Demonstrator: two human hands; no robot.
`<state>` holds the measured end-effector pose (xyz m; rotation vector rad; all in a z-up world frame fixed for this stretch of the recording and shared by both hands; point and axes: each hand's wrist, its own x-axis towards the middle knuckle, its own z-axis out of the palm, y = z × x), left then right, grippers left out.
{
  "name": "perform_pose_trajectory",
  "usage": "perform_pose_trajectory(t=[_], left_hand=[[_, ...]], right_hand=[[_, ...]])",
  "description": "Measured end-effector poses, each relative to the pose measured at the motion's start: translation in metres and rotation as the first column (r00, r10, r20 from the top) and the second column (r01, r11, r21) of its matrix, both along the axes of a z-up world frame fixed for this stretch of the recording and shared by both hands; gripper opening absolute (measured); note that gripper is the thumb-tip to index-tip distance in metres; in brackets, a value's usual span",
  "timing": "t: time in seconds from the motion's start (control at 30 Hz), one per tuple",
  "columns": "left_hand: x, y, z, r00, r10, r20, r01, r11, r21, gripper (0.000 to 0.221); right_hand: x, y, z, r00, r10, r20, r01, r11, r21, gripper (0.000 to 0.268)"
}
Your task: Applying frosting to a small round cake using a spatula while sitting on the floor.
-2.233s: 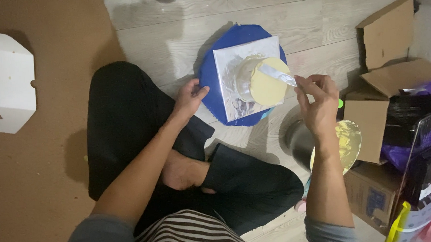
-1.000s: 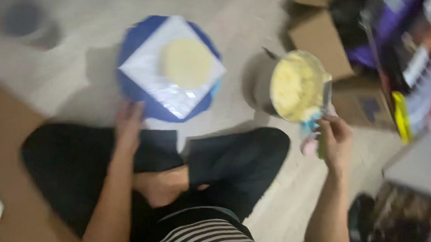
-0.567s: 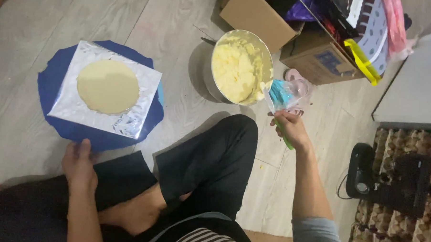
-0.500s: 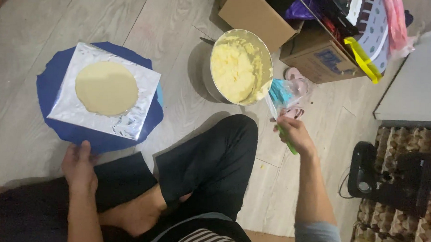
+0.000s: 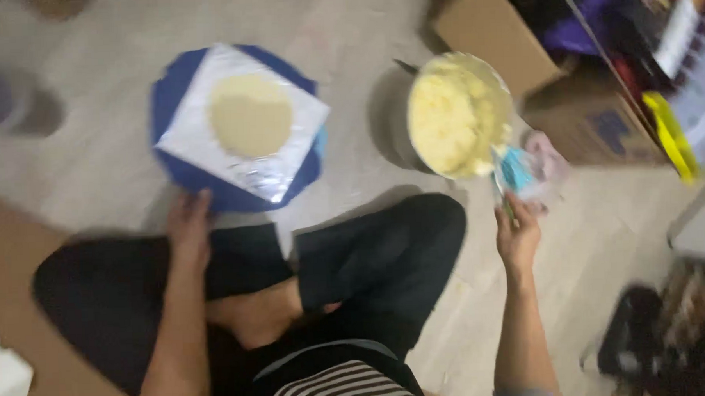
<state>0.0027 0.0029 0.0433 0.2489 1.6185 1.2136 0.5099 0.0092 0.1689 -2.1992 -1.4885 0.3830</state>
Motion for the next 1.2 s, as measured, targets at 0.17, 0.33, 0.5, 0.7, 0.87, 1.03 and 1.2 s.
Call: perform_pose_trajectory(t=[0.17, 0.33, 0.5, 0.7, 0.87, 1.03, 1.2], left_hand=[[-0.006, 0.006, 0.028, 1.0, -0.018, 0.006, 0.019, 0.993, -0.12, 0.063], [-0.007, -0.005, -0.001, 0.996, -0.084, -0.005, 0.083, 0.986, -0.143, 0.058], [-0.005, -0.003, -0.034, 0.993, -0.1, 0.057, 0.102, 0.994, -0.03, 0.061], [-0.002, -0.005, -0.026, 0.994, -0.106, -0.001, 0.106, 0.994, 0.016, 0.04], [-0.004, 0.002, -0.034, 0.986, -0.164, 0.019, 0.165, 0.985, -0.056, 0.04], [-0.001, 0.001, -0.046, 0.987, -0.161, 0.026, 0.162, 0.984, -0.068, 0.042], [-0.001, 0.001, -0.047, 0.981, -0.171, 0.088, 0.18, 0.978, -0.109, 0.057]], right_hand=[[0.066, -0.071, -0.028, 0.991, -0.131, 0.012, 0.131, 0.975, -0.18, 0.035], [0.164, -0.095, -0.028, 0.946, -0.124, 0.299, 0.205, 0.945, -0.257, 0.044], [-0.06, -0.006, 0.042, 0.944, 0.327, 0.047, -0.33, 0.934, 0.138, 0.014], [-0.253, 0.054, 0.057, 0.638, 0.77, 0.028, -0.766, 0.63, 0.128, 0.036], [-0.302, 0.075, 0.054, 0.512, 0.852, 0.108, -0.859, 0.506, 0.082, 0.029], [-0.303, 0.095, 0.048, 0.422, 0.89, 0.175, -0.903, 0.429, -0.003, 0.028], [-0.308, 0.11, 0.041, 0.395, 0.905, 0.16, -0.913, 0.406, -0.04, 0.028]])
